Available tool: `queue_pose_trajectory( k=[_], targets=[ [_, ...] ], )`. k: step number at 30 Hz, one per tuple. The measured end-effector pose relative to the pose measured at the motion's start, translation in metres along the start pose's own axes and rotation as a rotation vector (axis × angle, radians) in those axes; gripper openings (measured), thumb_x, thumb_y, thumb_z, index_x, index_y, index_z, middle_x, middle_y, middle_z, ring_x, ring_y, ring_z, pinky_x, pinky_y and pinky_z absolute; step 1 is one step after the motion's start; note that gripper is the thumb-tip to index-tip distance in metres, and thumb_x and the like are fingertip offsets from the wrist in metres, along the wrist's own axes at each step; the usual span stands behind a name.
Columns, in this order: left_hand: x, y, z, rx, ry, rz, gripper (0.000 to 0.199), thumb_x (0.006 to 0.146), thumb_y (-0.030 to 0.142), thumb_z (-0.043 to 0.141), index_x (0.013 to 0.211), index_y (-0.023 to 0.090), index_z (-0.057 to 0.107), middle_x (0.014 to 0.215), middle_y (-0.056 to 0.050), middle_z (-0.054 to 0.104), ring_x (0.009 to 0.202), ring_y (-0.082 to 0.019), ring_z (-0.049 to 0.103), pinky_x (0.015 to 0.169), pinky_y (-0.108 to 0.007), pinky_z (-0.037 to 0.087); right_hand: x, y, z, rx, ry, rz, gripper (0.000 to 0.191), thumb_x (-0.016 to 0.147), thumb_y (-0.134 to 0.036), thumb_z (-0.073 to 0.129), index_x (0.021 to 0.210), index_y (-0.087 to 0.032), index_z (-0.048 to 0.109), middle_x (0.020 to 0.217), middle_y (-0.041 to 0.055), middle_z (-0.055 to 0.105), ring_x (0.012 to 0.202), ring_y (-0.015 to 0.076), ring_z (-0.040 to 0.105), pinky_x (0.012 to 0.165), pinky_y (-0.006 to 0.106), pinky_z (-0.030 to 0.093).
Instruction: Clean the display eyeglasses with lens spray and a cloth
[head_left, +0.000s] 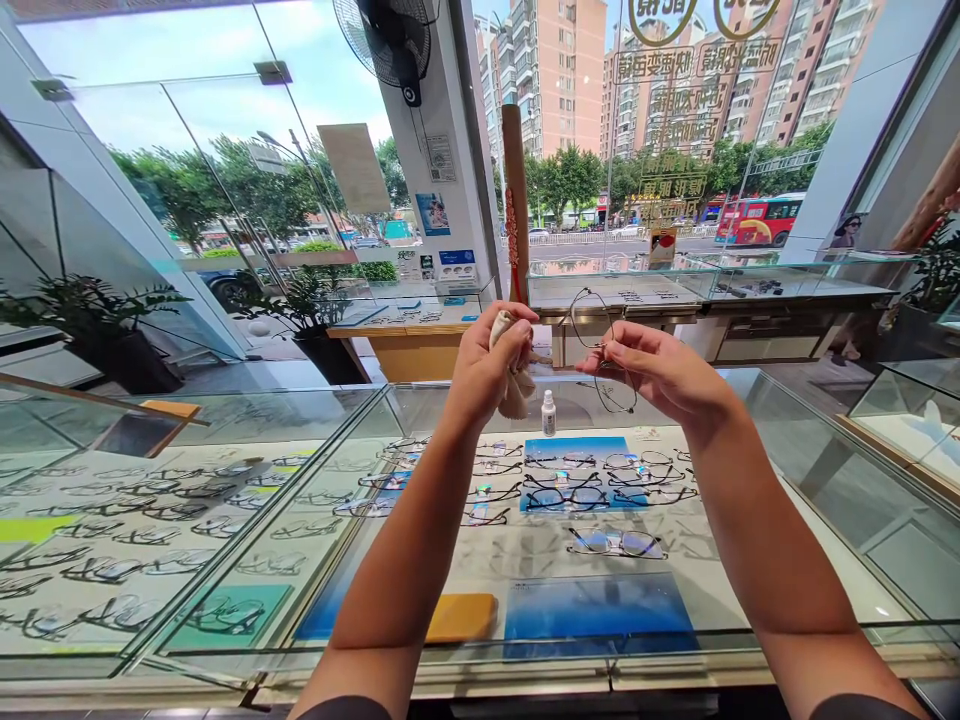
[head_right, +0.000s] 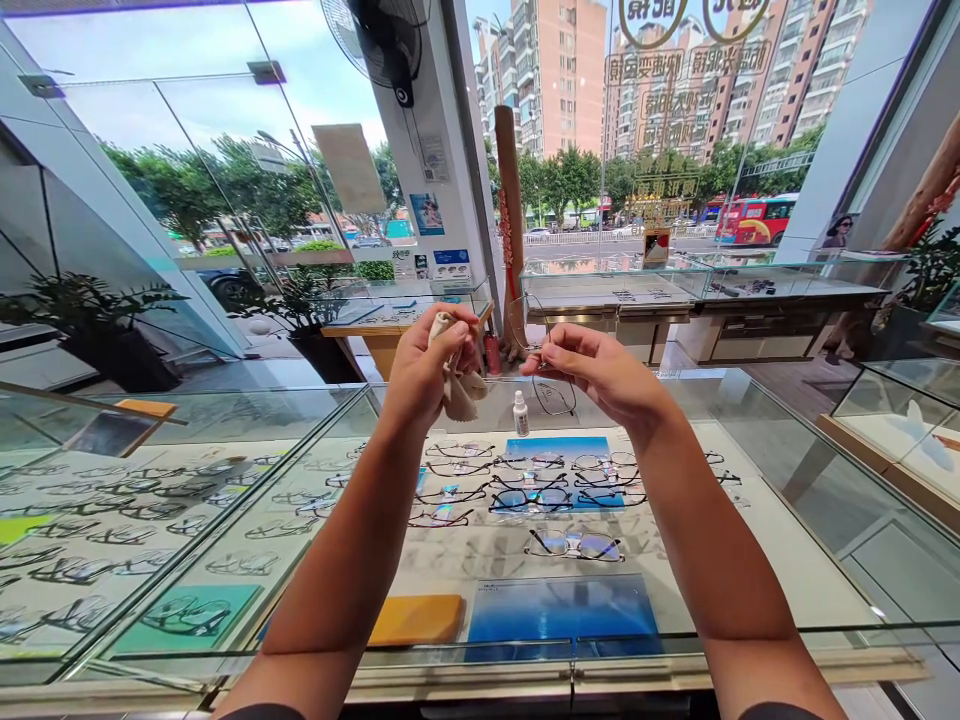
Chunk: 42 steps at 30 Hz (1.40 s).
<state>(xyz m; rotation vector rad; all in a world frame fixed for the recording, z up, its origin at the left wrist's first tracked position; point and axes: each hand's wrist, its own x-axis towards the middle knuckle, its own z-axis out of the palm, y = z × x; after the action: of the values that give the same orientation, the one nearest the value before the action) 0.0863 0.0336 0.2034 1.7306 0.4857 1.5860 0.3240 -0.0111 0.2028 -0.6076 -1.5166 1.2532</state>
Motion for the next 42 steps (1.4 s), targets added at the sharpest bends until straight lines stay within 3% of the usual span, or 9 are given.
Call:
queue_pose_trajectory(
  k=[2, 4, 6, 8, 20, 25, 30, 36, 42],
  targets=[
    [-0.003, 0.003, 0.002, 0.196, 0.019, 0.134, 0.022, 0.093, 0.046, 0.078, 0.101, 0.025, 0.074, 0.084, -0.003, 0.066, 0.069, -0.015, 0.058, 0.066, -0.03, 0.05, -0.001, -0.002, 0.001, -0.008, -0.007, -0.013, 0.034, 0.087, -0.049, 0.088, 0.088, -0.023, 0.066, 0.093, 0.0033, 0.075, 0.103, 0.0214, 0.072, 0.111, 0.044, 0.053],
    [-0.006, 0.006, 0.006, 0.385, 0.004, 0.313, 0.038, 0.087, 0.046, 0.085, 0.118, 0.025, 0.075, 0.113, -0.008, 0.073, 0.098, -0.021, 0.069, 0.086, -0.034, 0.056, -0.001, -0.003, 0.002, -0.017, -0.027, -0.036, 0.032, 0.09, -0.048, 0.086, 0.088, -0.023, 0.066, 0.091, 0.0025, 0.074, 0.1, 0.0202, 0.072, 0.108, 0.041, 0.053],
    [-0.007, 0.006, 0.009, 0.521, -0.034, 0.456, 0.064, 0.08, 0.047, 0.091, 0.137, 0.025, 0.069, 0.137, -0.012, 0.07, 0.126, -0.028, 0.065, 0.103, -0.04, 0.054, 0.0, -0.003, 0.004, -0.033, -0.047, -0.06, 0.03, 0.092, -0.047, 0.084, 0.087, -0.023, 0.066, 0.089, 0.0013, 0.071, 0.095, 0.0184, 0.07, 0.104, 0.039, 0.053],
    [-0.007, 0.005, 0.011, 0.606, -0.055, 0.515, 0.077, 0.078, 0.051, 0.094, 0.145, 0.025, 0.065, 0.146, -0.014, 0.068, 0.135, -0.031, 0.062, 0.109, -0.043, 0.053, 0.0, -0.002, 0.004, -0.062, -0.064, -0.076, 0.029, 0.094, -0.046, 0.082, 0.087, -0.023, 0.066, 0.087, 0.0004, 0.069, 0.09, 0.0171, 0.067, 0.1, 0.037, 0.053],
    [-0.015, 0.01, 0.018, 0.687, 0.03, 0.526, 0.059, 0.074, 0.045, 0.098, 0.125, 0.025, 0.076, 0.12, -0.01, 0.079, 0.113, -0.028, 0.073, 0.104, -0.041, 0.056, -0.011, -0.011, 0.003, -0.433, -0.014, -0.207, 0.028, 0.103, -0.047, 0.069, 0.089, -0.024, 0.066, 0.087, 0.0021, 0.067, 0.087, 0.0196, 0.063, 0.089, 0.038, 0.05],
    [-0.021, 0.016, 0.02, 0.653, 0.19, 0.511, 0.061, 0.068, 0.046, 0.101, 0.121, 0.026, 0.077, 0.118, -0.009, 0.08, 0.111, -0.029, 0.073, 0.102, -0.042, 0.057, -0.021, -0.017, 0.016, -0.665, 0.224, -0.429, 0.023, 0.101, -0.048, 0.071, 0.108, -0.026, 0.069, 0.111, 0.0054, 0.07, 0.109, 0.0239, 0.065, 0.104, 0.042, 0.049],
    [-0.024, 0.021, 0.015, 0.679, 0.399, 0.538, 0.059, 0.074, 0.045, 0.098, 0.124, 0.023, 0.075, 0.118, -0.008, 0.078, 0.106, -0.027, 0.072, 0.101, -0.042, 0.057, -0.03, -0.023, 0.025, -0.994, 0.513, -0.749, 0.049, 0.086, -0.05, 0.086, 0.124, -0.025, 0.066, 0.125, 0.0091, 0.069, 0.12, 0.0312, 0.064, 0.109, 0.047, 0.048],
    [-0.025, 0.024, 0.013, 0.674, 0.449, 0.542, 0.055, 0.078, 0.045, 0.096, 0.122, 0.022, 0.075, 0.117, -0.009, 0.079, 0.107, -0.026, 0.074, 0.1, -0.04, 0.057, -0.033, -0.021, 0.032, -1.091, 0.63, -0.772, 0.037, 0.093, -0.05, 0.08, 0.12, -0.027, 0.069, 0.119, 0.0094, 0.073, 0.116, 0.0329, 0.066, 0.108, 0.049, 0.049],
    [-0.025, 0.025, 0.014, 0.651, 0.424, 0.478, 0.051, 0.077, 0.043, 0.097, 0.118, 0.021, 0.077, 0.112, -0.008, 0.079, 0.105, -0.026, 0.075, 0.1, -0.04, 0.058, -0.034, -0.018, 0.033, -1.063, 0.653, -0.774, 0.031, 0.094, -0.047, 0.081, 0.116, -0.029, 0.072, 0.115, 0.0081, 0.074, 0.112, 0.0321, 0.067, 0.107, 0.049, 0.049]
  ],
)
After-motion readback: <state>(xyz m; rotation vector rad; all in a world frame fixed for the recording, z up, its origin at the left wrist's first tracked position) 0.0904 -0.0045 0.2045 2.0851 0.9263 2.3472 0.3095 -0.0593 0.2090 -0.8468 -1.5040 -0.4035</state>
